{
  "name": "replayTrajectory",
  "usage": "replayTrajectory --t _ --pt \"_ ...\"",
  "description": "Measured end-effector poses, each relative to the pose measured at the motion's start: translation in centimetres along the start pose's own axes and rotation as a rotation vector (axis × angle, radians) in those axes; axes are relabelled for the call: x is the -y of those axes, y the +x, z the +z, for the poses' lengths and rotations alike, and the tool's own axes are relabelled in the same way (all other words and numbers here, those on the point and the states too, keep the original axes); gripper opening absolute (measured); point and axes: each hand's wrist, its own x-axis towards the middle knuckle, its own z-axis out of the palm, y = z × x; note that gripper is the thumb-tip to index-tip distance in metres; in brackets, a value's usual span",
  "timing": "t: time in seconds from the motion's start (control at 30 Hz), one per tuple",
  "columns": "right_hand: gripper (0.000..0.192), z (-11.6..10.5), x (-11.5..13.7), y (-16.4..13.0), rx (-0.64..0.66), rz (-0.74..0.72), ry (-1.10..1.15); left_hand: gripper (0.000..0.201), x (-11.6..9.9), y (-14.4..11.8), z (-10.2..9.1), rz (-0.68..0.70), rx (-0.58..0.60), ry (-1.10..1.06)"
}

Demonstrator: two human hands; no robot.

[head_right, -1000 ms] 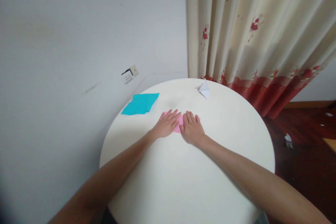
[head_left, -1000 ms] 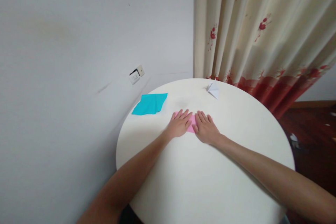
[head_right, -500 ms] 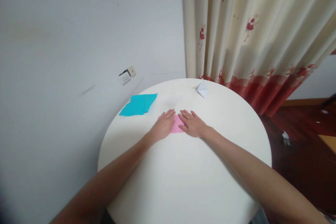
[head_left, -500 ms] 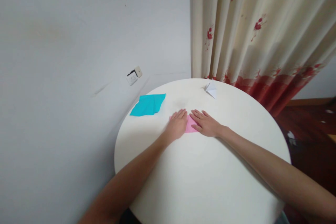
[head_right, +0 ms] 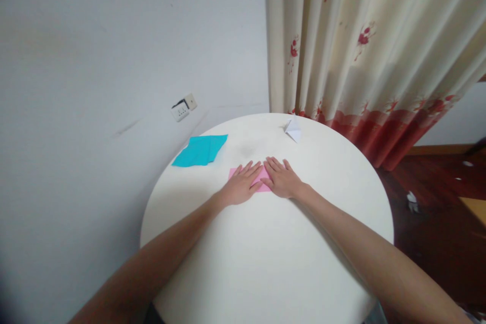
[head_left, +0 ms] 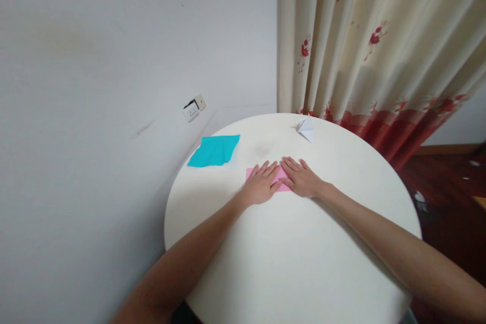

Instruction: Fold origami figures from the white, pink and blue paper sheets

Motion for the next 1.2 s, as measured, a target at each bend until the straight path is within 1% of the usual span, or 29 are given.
replayTrajectory --t 0.17,0.27,0.4,0.5,0.6,0.7,0.9,1.2 --pt "0.068 0.3 -0.8 0.0 -0.028 0.071 -0.033 0.061 0.0 -0.1 0.1 0.005 0.003 -0.01" --pt "0.064 0.3 -0.8 0.0 -0.05 0.101 -0.047 0.062 0.0 -0.1 0.1 0.0 0.001 -0.009" --pt "0.059 0.1 0.2 -0.1 -0.14 0.123 -0.093 0.062 0.0 0.0 0.2 0.0 0.004 0.004" --pt "0.056 0.1 1.6 -0.1 -0.191 0.09 -0.094 0.06 0.0 0.0 0.2 -0.002 0.005 0.014" --pt "0.056 0.4 2.8 0.1 -0.146 0.061 -0.04 0.058 0.0 0.1 0.3 -0.003 0.001 0.016" --pt "0.058 0.7 3.3 0.2 -0.109 0.062 -0.012 0.058 0.0 0.1 0.4 -0.002 -0.005 0.018" --pt "0.059 0.8 3.0 0.1 -0.085 0.082 -0.005 0.058 0.0 0.2 0.4 -0.007 -0.006 0.012" --pt "0.059 0.7 3.0 0.1 -0.086 0.082 0.004 0.058 0.1 0.2 0.3 -0.015 0.004 0.004"
